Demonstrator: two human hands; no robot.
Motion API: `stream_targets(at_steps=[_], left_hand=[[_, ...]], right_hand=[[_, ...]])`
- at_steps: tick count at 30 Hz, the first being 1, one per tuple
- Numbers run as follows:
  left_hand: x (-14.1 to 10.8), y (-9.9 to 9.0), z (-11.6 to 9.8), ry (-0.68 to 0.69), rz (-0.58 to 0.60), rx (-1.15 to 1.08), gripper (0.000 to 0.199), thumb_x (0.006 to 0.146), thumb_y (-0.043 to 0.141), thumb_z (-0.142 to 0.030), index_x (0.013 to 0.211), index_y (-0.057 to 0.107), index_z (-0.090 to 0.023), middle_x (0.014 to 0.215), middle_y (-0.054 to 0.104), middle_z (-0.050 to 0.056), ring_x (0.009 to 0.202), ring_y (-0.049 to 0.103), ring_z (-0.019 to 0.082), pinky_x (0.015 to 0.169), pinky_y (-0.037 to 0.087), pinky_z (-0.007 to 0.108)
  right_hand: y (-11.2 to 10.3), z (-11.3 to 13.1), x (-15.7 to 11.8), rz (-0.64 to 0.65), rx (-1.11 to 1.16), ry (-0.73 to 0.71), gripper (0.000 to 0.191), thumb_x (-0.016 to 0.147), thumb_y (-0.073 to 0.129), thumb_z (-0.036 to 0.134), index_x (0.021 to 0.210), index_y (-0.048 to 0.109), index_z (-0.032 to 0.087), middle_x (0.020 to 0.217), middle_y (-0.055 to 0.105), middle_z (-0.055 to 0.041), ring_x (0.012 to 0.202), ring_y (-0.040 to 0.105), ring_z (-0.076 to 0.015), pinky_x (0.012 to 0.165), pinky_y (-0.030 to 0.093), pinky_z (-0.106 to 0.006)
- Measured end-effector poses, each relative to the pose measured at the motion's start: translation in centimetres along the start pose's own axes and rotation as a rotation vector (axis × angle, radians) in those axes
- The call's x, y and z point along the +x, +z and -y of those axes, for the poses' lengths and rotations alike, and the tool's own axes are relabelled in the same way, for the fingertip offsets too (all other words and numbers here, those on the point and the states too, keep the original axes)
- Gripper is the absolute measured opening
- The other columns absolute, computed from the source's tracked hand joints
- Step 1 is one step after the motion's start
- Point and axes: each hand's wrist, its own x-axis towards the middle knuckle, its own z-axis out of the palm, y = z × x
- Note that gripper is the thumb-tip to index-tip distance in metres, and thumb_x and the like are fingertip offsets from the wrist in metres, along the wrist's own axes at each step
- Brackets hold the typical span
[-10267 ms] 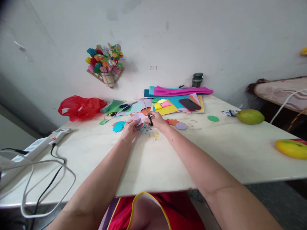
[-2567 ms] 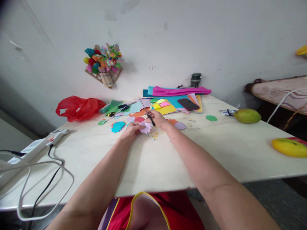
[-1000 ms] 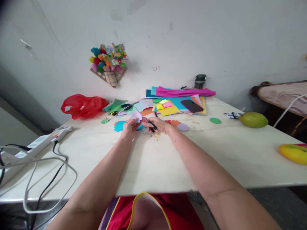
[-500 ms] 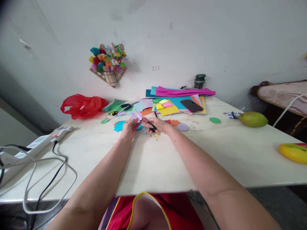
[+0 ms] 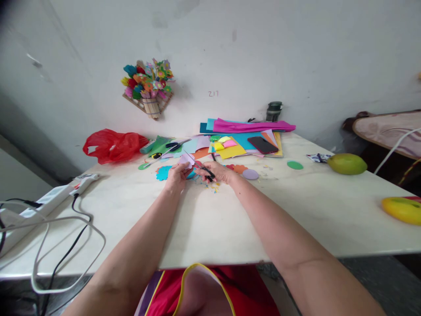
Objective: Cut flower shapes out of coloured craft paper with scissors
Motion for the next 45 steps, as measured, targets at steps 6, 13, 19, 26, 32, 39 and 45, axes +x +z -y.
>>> stream_targets(at_steps=[6,13,19,26,32,39,45], left_hand=[[-0.1,0.1,-0.2,0.002,-0.007,0.001,0.025,0.051,0.083,-0.019,0.069,0.066,-0.017,0.069,0.071,0.001,0.065,0.067,0.015,0.069,0.055,0.028],[-0.1,0.1,-0.2,-0.001,-0.014,0.003,0.023,0.052,0.082,-0.018,0.069,0.067,-0.016,0.071,0.071,0.003,0.067,0.068,0.016,0.071,0.054,0.028],[-0.2,0.2,-0.3,0.002,-0.026,0.003,0.023,0.052,0.083,-0.017,0.069,0.067,-0.017,0.070,0.071,0.003,0.067,0.068,0.016,0.071,0.054,0.029],[-0.2,0.2,-0.2,0.019,-0.021,0.003,0.023,0.052,0.081,-0.018,0.070,0.067,-0.016,0.070,0.071,0.003,0.067,0.068,0.015,0.069,0.055,0.028],[-0.1,0.1,-0.1,0.016,-0.025,0.010,0.023,0.051,0.081,-0.018,0.070,0.067,-0.017,0.070,0.071,0.003,0.066,0.068,0.017,0.068,0.055,0.028],[-0.1,0.1,-0.2,0.006,-0.028,-0.005,0.026,0.051,0.082,-0.018,0.071,0.067,-0.015,0.070,0.071,0.003,0.066,0.069,0.016,0.070,0.055,0.027],[-0.3,0.3,-0.3,0.007,-0.017,-0.011,0.024,0.049,0.081,-0.019,0.066,0.065,-0.016,0.066,0.069,0.002,0.062,0.066,0.014,0.066,0.054,0.025]], right_hand=[[-0.3,-1.1,0.6,0.021,0.019,-0.035,0.033,0.079,0.077,0.041,0.075,0.056,0.015,0.059,0.063,0.0007,0.042,0.051,-0.0062,0.034,0.031,-0.017],[-0.5,-2.1,1.3,0.048,0.036,-0.052,0.038,0.077,0.075,0.048,0.073,0.057,0.016,0.059,0.063,-0.0002,0.043,0.052,-0.0066,0.034,0.030,-0.017],[-0.4,-1.7,1.0,0.037,0.030,-0.028,0.038,0.076,0.078,0.047,0.074,0.056,0.016,0.058,0.062,0.0006,0.043,0.052,-0.0065,0.033,0.030,-0.017],[-0.6,-2.2,1.4,0.057,0.071,-0.029,0.038,0.083,0.070,0.050,0.072,0.056,0.016,0.056,0.062,-0.0007,0.040,0.051,-0.0069,0.031,0.028,-0.017],[-0.8,-2.7,1.6,0.069,0.075,-0.039,0.036,0.083,0.071,0.048,0.073,0.057,0.016,0.057,0.064,-0.0007,0.038,0.050,-0.0066,0.030,0.028,-0.017],[-0.4,-1.9,1.1,0.061,0.050,-0.043,0.035,0.079,0.075,0.045,0.071,0.055,0.017,0.054,0.064,0.0001,0.036,0.049,-0.0066,0.029,0.027,-0.016],[-0.5,-2.3,1.4,0.068,0.094,-0.046,0.034,0.084,0.069,0.047,0.073,0.057,0.016,0.057,0.066,-0.0018,0.038,0.052,-0.0067,0.031,0.030,-0.016]])
